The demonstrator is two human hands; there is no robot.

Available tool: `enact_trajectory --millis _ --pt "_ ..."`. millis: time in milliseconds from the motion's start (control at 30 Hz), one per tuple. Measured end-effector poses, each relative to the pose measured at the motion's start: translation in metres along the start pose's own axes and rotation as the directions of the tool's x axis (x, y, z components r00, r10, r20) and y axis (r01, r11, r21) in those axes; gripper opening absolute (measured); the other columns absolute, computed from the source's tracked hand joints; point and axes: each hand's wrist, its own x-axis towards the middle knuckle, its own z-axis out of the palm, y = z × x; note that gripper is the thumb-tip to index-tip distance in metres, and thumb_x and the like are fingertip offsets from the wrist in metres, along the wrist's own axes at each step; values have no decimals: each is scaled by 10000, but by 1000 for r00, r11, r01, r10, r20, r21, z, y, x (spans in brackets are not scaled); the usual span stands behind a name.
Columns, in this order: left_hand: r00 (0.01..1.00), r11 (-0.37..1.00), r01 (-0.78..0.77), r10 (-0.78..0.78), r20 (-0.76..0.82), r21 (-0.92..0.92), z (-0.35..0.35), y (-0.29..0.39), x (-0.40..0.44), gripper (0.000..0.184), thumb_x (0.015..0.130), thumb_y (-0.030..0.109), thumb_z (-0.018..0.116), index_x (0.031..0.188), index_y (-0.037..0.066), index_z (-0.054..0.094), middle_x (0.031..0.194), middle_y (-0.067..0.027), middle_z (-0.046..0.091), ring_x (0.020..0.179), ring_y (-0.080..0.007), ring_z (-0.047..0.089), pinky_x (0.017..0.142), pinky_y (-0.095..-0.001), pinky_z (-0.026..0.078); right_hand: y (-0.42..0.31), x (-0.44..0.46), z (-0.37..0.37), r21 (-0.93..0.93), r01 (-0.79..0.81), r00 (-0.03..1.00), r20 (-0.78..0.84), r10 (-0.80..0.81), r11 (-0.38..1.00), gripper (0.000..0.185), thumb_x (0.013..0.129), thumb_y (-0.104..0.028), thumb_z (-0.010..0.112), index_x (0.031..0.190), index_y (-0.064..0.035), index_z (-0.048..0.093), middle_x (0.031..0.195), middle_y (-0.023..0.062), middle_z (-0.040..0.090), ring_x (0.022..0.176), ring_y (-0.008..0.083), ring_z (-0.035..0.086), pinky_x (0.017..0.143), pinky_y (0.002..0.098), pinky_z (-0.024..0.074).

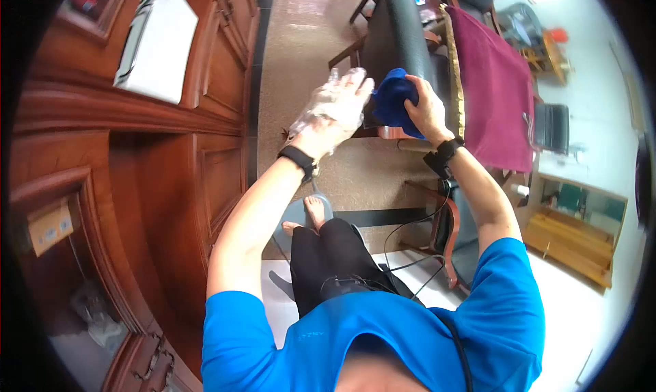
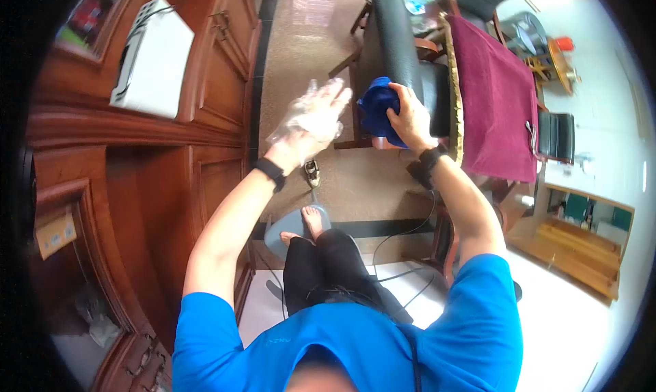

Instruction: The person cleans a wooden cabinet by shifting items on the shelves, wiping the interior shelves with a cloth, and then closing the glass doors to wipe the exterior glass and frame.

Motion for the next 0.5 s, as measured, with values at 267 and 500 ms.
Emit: enact_trajectory --millis 267,500 --pt "956 958 -260 239 170 118 81 27 104 772 842 97 709 1558 110 419 1647 -221 328 1518 -335 356 1261 -516 271 49 -25 49 -60 -218 933 -306 190 974 670 826 -234 738 1445 -108 516 1474 214 522 1386 413 477 1141 458 421" --pt "855 859 -471 389 343 200 122 21 187 842 840 118 708 1604 187 362 1680 -182 288 1569 -306 256 1296 -515 144 63 -28 53 1 -281 899 -349 264 960 741 764 -201 809 1436 -68 523 1499 218 520 1373 415 511 1135 454 449"
